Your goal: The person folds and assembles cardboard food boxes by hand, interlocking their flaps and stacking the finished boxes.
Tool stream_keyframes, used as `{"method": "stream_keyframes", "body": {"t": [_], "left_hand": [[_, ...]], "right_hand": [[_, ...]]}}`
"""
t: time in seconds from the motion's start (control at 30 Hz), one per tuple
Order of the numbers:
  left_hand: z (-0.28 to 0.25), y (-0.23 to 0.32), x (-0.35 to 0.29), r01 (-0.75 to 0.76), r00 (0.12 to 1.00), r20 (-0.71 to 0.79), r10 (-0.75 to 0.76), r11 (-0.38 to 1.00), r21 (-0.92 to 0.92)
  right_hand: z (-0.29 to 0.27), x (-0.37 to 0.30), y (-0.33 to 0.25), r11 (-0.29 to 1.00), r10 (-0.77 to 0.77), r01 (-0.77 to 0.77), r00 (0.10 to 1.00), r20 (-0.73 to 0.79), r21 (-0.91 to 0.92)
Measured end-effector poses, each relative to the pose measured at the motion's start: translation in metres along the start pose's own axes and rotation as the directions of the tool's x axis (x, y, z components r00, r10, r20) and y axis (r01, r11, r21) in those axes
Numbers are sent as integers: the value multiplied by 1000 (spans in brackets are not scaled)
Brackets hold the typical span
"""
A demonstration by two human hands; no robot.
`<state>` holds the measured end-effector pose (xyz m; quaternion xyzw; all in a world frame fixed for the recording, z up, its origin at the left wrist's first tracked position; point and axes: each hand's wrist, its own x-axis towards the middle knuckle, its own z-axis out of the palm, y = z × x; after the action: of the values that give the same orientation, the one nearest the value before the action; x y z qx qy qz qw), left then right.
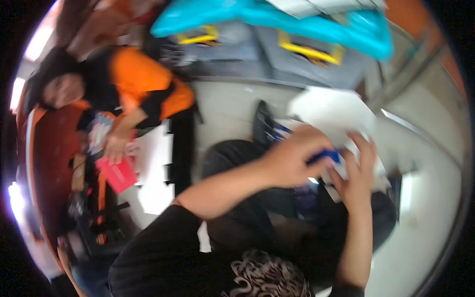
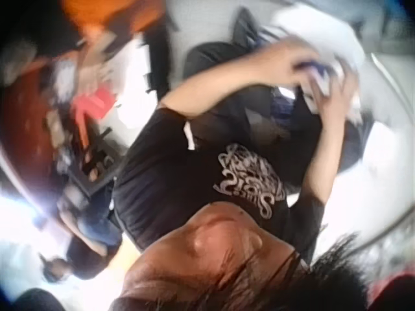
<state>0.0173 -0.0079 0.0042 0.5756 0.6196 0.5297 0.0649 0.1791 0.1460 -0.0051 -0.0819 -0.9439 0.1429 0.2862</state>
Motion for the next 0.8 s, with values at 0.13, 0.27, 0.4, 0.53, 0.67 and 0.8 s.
{"method": "stream_keyframes", "body": {"t": [0.13, 0.27, 0.4, 0.53, 0.67, 0.8], "left_hand": [[-26, 4, -2, 279, 958, -7, -287, 939, -202], [-26, -3, 9, 340, 935, 43, -351, 860, -381], [-17, 0, 11, 322, 936, 13, -352, 840, -436], [-17, 2, 9, 308, 944, 22, -328, 857, -414], [-17, -8, 9, 246, 968, 37, -247, 920, -306], [-13, -11, 8, 219, 976, 44, -214, 942, -253]], "right_hand": [[1, 15, -4, 999, -27, 26, 1000, 12, 38], [14, 15, 10, 995, 7, -6, 1000, -9, 99], [19, 9, 14, 995, 3, 3, 999, -54, 103], [21, 8, 13, 995, 11, -4, 997, -73, 100], [24, 9, 14, 989, -15, 25, 997, -71, 143], [31, 6, 19, 962, -34, 27, 999, 21, 273]]}}
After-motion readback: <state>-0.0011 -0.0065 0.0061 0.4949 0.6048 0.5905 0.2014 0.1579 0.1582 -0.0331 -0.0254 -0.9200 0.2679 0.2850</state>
